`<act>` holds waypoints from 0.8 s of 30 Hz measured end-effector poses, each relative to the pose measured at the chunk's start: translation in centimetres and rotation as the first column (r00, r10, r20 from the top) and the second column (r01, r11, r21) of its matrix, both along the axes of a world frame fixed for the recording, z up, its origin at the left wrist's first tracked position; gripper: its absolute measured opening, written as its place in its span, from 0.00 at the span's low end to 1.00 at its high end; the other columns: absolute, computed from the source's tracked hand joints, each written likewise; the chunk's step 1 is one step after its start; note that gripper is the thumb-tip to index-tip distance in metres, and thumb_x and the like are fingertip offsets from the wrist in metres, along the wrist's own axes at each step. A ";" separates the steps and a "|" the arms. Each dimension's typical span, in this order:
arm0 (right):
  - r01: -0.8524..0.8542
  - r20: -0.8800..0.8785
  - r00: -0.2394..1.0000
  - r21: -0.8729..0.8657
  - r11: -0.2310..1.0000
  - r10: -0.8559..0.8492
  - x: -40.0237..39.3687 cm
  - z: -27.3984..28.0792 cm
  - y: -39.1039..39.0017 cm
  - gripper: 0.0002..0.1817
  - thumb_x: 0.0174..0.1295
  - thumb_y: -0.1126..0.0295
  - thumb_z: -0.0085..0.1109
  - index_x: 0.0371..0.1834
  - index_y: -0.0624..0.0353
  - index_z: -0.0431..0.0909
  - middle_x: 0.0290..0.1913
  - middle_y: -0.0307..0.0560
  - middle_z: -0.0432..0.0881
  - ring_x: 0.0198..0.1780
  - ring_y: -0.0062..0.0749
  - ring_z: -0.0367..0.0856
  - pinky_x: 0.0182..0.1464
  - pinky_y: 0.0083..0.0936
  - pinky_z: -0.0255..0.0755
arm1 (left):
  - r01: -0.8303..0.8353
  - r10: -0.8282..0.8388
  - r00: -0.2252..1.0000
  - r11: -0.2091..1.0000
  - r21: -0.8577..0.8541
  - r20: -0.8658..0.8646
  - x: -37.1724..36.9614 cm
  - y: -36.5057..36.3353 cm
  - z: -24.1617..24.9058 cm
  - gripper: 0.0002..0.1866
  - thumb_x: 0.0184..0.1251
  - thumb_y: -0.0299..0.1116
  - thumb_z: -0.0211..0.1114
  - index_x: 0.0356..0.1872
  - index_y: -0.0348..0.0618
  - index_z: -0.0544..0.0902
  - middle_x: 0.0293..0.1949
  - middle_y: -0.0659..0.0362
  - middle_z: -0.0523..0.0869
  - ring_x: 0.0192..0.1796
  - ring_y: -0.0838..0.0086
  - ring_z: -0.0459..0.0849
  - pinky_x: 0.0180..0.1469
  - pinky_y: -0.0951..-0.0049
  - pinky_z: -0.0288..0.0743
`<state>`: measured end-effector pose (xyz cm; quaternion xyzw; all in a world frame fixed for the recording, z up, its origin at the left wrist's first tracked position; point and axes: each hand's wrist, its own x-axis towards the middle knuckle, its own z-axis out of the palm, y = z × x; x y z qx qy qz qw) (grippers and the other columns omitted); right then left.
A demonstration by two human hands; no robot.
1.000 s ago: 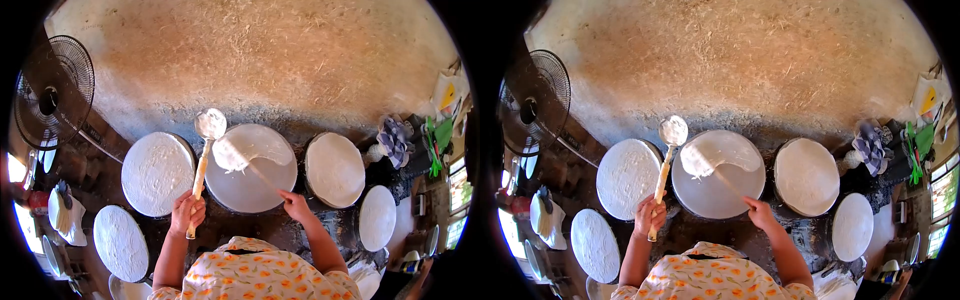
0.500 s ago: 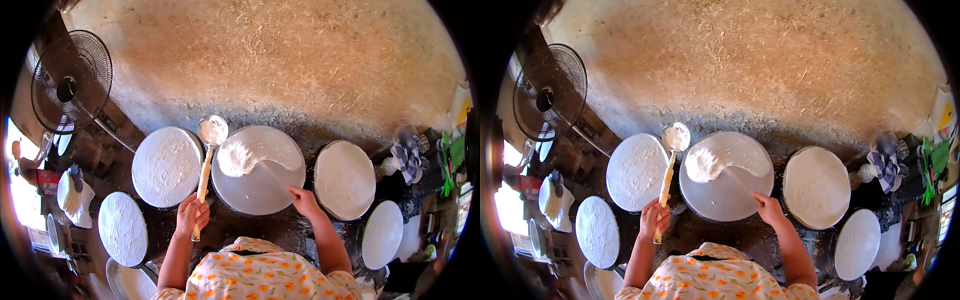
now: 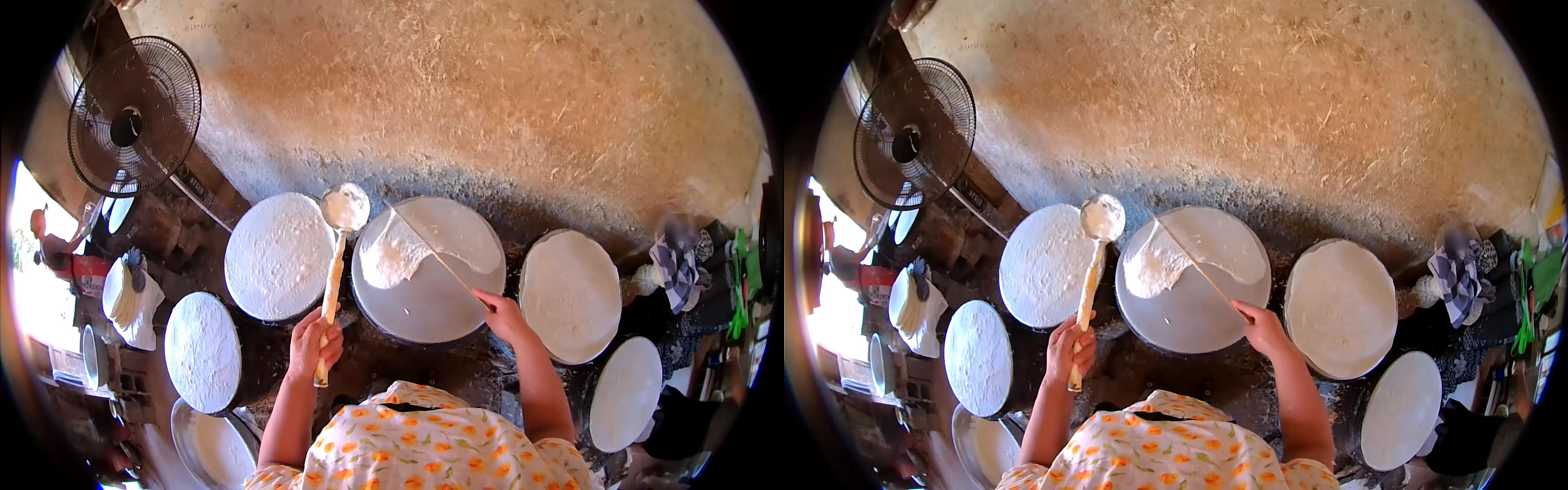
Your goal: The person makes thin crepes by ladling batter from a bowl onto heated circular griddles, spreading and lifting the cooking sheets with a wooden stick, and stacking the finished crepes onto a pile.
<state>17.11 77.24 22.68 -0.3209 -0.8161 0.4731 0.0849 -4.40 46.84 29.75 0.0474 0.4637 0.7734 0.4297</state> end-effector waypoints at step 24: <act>-0.191 0.038 0.980 -0.082 0.978 0.194 8.6 -2.3 2.0 0.30 0.52 0.84 0.47 0.58 0.45 0.77 0.49 0.51 0.83 0.45 0.28 0.83 0.47 0.20 0.72 | -0.094 0.095 0.995 0.991 -0.099 0.014 4.9 -0.8 0.2 0.16 0.70 0.31 0.48 0.55 0.36 0.72 0.24 0.61 0.70 0.14 0.84 0.62 0.12 0.83 0.60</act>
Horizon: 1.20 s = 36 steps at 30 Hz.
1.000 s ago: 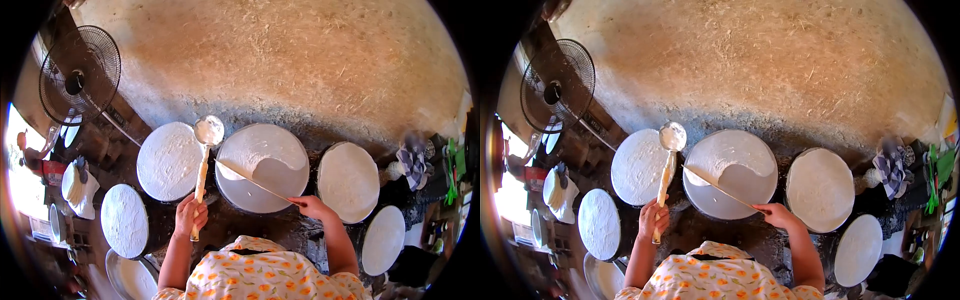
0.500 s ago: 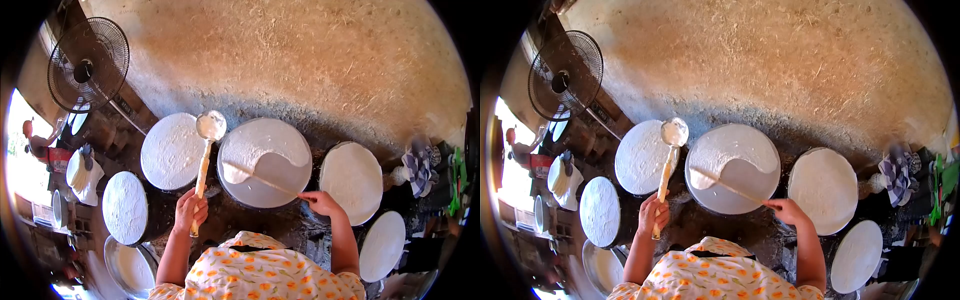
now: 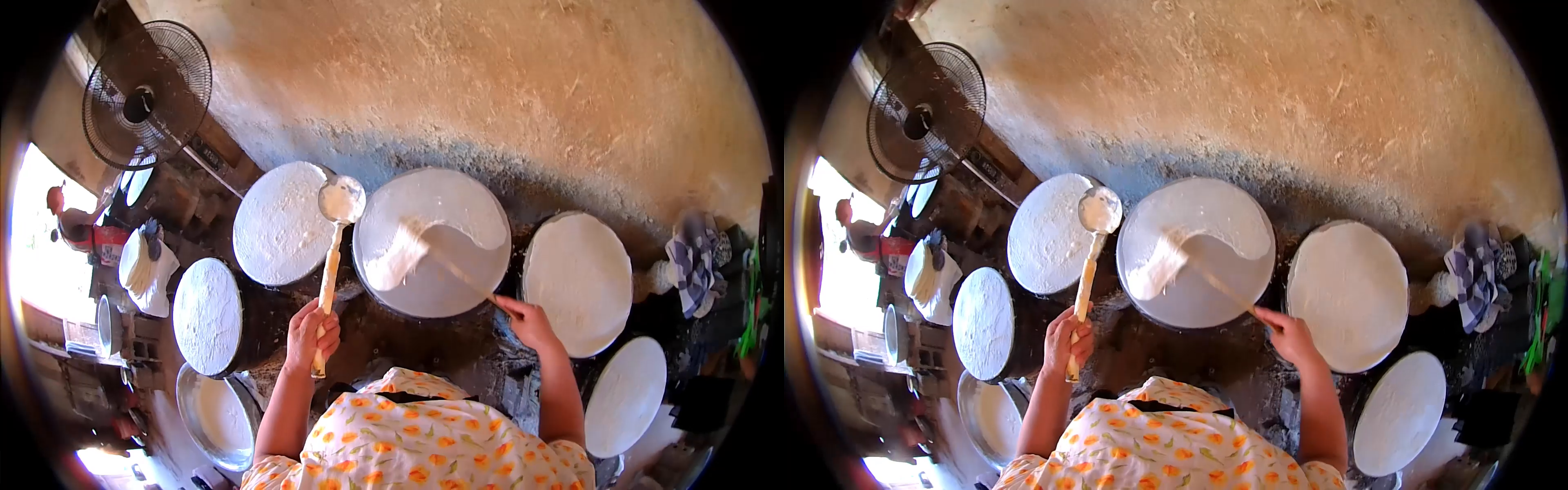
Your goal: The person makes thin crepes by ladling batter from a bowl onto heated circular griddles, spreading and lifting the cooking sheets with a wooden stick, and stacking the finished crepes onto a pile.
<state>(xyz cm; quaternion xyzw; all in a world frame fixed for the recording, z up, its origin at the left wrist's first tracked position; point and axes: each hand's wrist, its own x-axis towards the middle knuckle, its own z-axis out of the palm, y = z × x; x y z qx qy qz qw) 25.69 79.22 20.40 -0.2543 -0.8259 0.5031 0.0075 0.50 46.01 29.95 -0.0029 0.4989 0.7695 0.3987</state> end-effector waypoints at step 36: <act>0.136 0.251 0.902 0.608 0.783 -0.351 -6.3 -2.4 -30.4 0.33 0.60 0.74 0.51 0.68 0.27 0.60 0.32 0.55 0.75 0.29 0.51 0.80 0.32 0.45 0.76 | 0.262 -0.257 0.965 0.958 0.117 -0.054 -6.2 -14.2 -1.0 0.14 0.72 0.32 0.48 0.53 0.38 0.73 0.25 0.61 0.70 0.14 0.84 0.63 0.12 0.83 0.60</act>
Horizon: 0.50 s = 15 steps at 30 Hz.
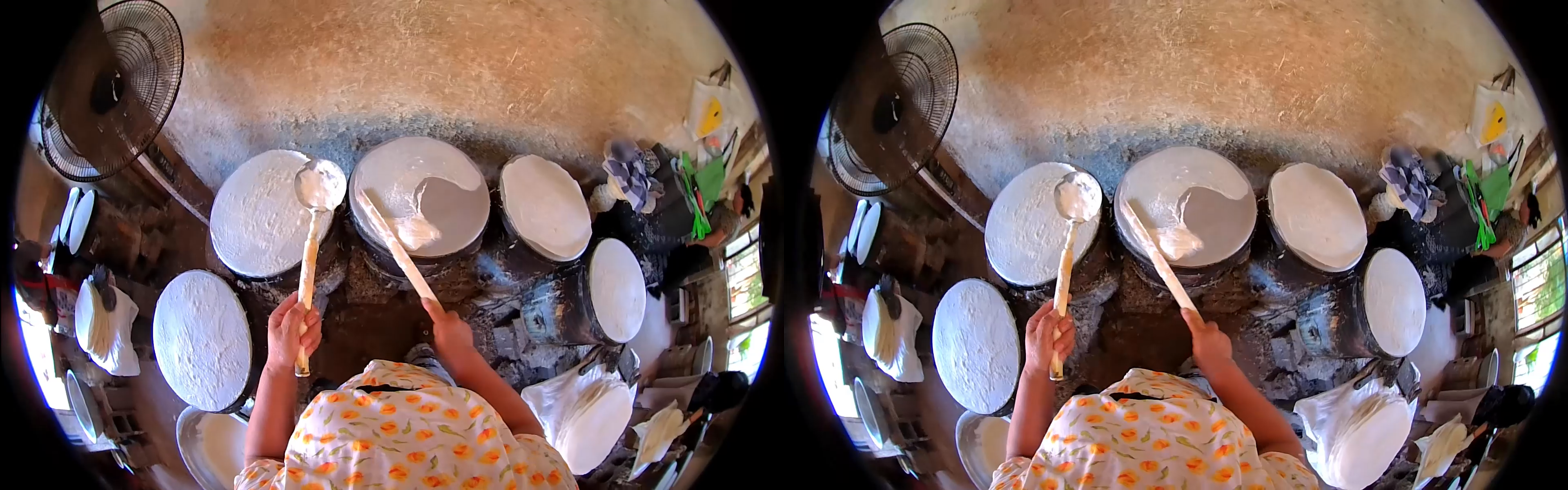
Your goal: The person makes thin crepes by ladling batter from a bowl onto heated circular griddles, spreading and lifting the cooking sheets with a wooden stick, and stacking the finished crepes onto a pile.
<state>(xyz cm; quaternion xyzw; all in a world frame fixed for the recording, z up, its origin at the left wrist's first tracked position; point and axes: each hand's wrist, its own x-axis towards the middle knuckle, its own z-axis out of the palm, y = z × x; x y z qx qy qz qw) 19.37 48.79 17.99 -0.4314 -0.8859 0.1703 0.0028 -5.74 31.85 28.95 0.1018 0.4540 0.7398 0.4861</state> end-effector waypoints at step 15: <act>0.304 -0.386 0.871 -0.064 0.951 -0.304 7.3 -1.2 5.3 0.29 0.56 0.76 0.54 0.62 0.40 0.71 0.25 0.59 0.76 0.28 0.53 0.79 0.32 0.43 0.73 | 0.117 -0.117 0.993 0.993 0.000 0.024 1.0 4.3 -0.2 0.15 0.73 0.32 0.48 0.55 0.38 0.72 0.24 0.62 0.69 0.14 0.84 0.63 0.12 0.82 0.60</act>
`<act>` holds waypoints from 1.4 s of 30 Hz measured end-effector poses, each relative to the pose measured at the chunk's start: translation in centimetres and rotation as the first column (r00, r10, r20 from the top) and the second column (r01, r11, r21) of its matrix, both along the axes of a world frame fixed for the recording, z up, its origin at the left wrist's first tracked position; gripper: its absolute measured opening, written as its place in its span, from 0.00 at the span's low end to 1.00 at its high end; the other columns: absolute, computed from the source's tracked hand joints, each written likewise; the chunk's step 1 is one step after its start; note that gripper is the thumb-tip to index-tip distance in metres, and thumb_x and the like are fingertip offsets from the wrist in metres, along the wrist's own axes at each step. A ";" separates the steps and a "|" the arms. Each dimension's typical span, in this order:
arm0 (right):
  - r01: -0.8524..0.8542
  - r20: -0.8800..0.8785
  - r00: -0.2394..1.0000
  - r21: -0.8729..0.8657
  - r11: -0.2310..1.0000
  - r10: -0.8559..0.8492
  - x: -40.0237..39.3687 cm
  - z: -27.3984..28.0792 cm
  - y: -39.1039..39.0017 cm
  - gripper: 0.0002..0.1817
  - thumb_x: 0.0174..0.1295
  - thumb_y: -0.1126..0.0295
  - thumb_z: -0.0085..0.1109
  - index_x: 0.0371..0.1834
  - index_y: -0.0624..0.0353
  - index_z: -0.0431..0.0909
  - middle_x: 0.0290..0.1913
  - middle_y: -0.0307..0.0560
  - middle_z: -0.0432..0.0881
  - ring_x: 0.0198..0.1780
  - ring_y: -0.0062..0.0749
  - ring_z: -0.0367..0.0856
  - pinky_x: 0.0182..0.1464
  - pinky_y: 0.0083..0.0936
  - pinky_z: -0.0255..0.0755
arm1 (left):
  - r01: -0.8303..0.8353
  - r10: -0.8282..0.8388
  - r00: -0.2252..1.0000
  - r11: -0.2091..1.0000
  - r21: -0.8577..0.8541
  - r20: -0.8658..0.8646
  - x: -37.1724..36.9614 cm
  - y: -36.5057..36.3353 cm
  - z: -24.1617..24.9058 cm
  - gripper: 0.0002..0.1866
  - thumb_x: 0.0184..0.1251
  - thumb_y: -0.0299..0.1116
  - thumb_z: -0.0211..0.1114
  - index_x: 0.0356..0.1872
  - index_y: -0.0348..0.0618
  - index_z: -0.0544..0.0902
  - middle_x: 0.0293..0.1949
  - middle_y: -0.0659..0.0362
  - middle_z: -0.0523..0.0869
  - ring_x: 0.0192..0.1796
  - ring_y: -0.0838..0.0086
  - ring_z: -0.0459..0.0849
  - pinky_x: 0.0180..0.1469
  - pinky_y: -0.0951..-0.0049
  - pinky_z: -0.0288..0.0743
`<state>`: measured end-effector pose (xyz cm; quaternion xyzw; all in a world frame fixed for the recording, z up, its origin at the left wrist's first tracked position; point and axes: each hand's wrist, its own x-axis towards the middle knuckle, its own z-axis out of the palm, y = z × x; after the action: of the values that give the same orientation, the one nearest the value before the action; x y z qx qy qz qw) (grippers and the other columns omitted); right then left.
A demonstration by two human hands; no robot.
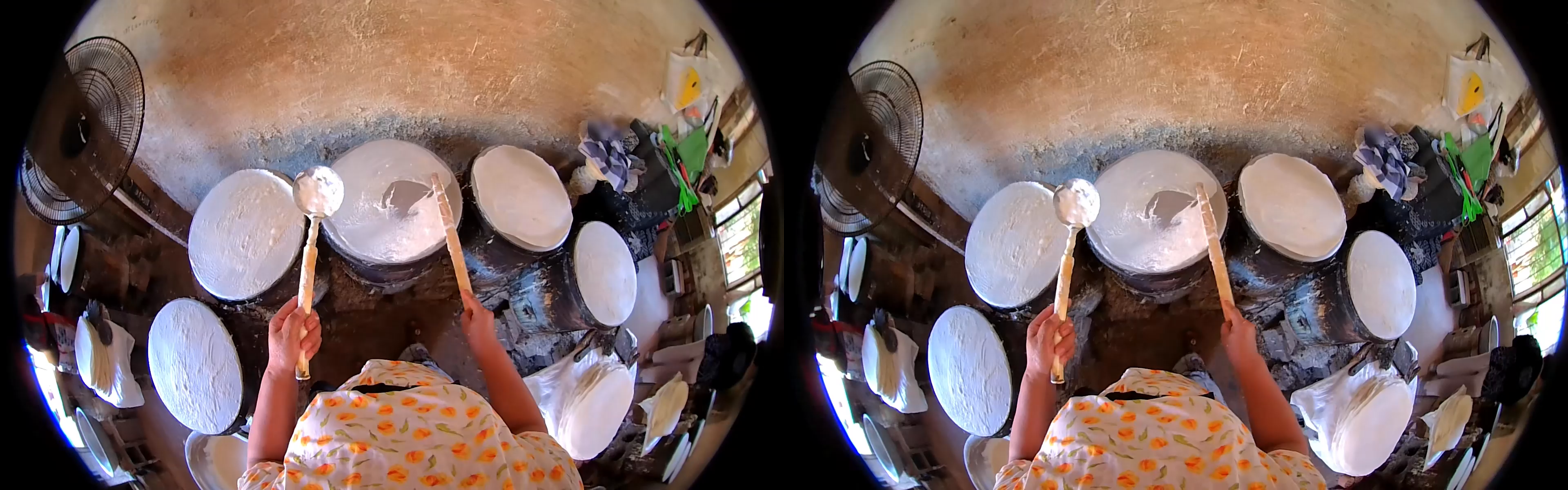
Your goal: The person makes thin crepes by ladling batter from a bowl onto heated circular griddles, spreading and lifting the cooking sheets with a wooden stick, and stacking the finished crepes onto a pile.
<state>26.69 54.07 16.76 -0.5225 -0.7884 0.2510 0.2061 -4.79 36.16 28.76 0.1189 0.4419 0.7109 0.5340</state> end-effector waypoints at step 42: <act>-0.315 -0.256 0.936 -0.293 0.903 0.243 -5.0 2.3 13.6 0.32 0.53 0.80 0.44 0.66 0.49 0.65 0.61 0.54 0.73 0.61 0.46 0.72 0.63 0.32 0.67 | -0.159 0.150 0.983 0.983 -0.088 -0.102 3.5 4.2 1.6 0.16 0.72 0.34 0.50 0.54 0.36 0.73 0.23 0.62 0.69 0.12 0.84 0.63 0.11 0.83 0.60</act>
<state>21.73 67.64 19.08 -0.4006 -0.7754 0.4609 0.1610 -1.28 40.34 30.39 0.0923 0.5083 0.7216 0.4608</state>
